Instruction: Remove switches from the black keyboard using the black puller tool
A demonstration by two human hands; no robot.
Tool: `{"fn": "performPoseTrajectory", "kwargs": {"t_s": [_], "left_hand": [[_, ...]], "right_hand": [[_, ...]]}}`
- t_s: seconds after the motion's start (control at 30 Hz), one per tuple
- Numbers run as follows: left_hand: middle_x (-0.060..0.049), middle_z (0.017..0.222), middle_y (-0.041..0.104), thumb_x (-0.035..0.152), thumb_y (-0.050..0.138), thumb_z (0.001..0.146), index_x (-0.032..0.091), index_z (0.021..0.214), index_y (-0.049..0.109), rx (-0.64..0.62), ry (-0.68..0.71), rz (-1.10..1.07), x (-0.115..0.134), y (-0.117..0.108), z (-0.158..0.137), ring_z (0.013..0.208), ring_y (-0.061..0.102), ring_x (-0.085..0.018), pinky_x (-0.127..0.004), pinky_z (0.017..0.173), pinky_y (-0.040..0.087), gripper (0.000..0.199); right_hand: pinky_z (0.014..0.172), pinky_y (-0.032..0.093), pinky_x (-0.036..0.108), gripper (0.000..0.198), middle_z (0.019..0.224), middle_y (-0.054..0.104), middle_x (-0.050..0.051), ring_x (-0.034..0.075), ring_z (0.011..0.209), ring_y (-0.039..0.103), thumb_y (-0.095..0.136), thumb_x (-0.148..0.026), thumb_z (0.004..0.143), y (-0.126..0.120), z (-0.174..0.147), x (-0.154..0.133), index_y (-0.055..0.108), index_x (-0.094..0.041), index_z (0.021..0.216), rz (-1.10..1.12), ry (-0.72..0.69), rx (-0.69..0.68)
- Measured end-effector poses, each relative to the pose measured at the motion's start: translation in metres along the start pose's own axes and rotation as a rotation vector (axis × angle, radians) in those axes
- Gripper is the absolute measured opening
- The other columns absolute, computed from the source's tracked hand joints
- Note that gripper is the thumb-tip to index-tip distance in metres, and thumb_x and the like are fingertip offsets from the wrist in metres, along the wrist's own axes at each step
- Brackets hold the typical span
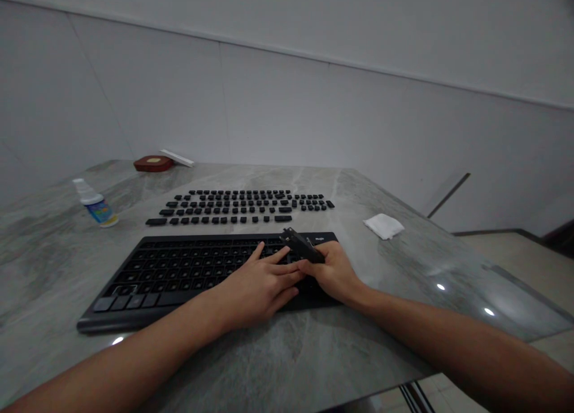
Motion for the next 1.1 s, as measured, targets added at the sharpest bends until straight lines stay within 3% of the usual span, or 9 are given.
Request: {"fn": "performPoseTrajectory", "kwargs": {"t_s": [0.47, 0.67, 0.87, 0.97, 1.03, 1.1], "left_hand": [[-0.007, 0.144, 0.050, 0.024, 0.046, 0.099, 0.024, 0.137, 0.053, 0.009, -0.011, -0.017, 0.001, -0.001, 0.000, 0.142, 0.030, -0.036, -0.074, 0.110, 0.015, 0.038], [-0.007, 0.134, 0.060, 0.021, 0.043, 0.101, 0.023, 0.129, 0.059, 0.066, -0.007, -0.084, -0.004, 0.004, 0.000, 0.140, 0.036, -0.034, -0.075, 0.109, 0.017, 0.032], [-0.008, 0.122, 0.068, 0.019, 0.046, 0.099, 0.020, 0.115, 0.066, 0.150, 0.008, -0.087, -0.009, 0.009, -0.001, 0.134, 0.046, -0.033, -0.074, 0.109, 0.021, 0.025], [-0.009, 0.113, 0.071, 0.017, 0.051, 0.096, 0.018, 0.108, 0.070, 0.294, 0.054, -0.196, -0.012, 0.006, -0.003, 0.119, 0.060, -0.027, -0.060, 0.110, 0.036, 0.023], [-0.008, 0.106, 0.073, 0.017, 0.054, 0.094, 0.017, 0.104, 0.072, 0.393, 0.044, -0.338, -0.014, 0.003, -0.006, 0.104, 0.067, -0.021, -0.042, 0.099, 0.051, 0.021], [-0.006, 0.102, 0.073, 0.017, 0.057, 0.091, 0.018, 0.105, 0.073, 0.451, -0.044, -0.466, -0.016, -0.002, -0.008, 0.095, 0.069, -0.018, -0.033, 0.087, 0.056, 0.021]], "right_hand": [[0.041, 0.017, 0.022, 0.031, 0.047, 0.029, -0.002, 0.007, 0.045, 0.027, 0.053, -0.037, 0.061, -0.001, 0.000, 0.000, 0.035, -0.018, 0.043, 0.004, 0.001, 0.032], [0.042, 0.020, 0.023, 0.032, 0.045, 0.028, -0.003, 0.007, 0.045, 0.025, 0.054, -0.037, 0.060, -0.001, 0.001, -0.001, 0.033, -0.019, 0.043, 0.106, -0.004, 0.123], [0.042, 0.019, 0.022, 0.037, 0.048, 0.027, -0.003, 0.007, 0.046, 0.024, 0.055, -0.040, 0.065, 0.000, 0.000, -0.001, 0.033, -0.019, 0.044, 0.080, -0.066, 0.106], [0.043, 0.019, 0.022, 0.043, 0.050, 0.025, -0.004, 0.007, 0.048, 0.023, 0.057, -0.044, 0.070, 0.001, -0.001, -0.002, 0.031, -0.020, 0.046, 0.108, -0.106, 0.055], [0.044, 0.019, 0.023, 0.046, 0.050, 0.025, -0.005, 0.006, 0.048, 0.023, 0.058, -0.045, 0.073, 0.000, -0.002, -0.003, 0.029, -0.020, 0.047, 0.132, -0.128, 0.039], [0.045, 0.024, 0.023, 0.045, 0.049, 0.029, -0.005, 0.007, 0.048, 0.027, 0.056, -0.044, 0.077, -0.003, -0.001, -0.004, 0.033, -0.019, 0.048, 0.142, -0.161, 0.063]]}}
Point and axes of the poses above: each hand's wrist, its own z-axis towards the middle knuckle, its own y-axis out of the palm, x = y × z, the point moved 1 cm from there along z, towards the middle knuckle
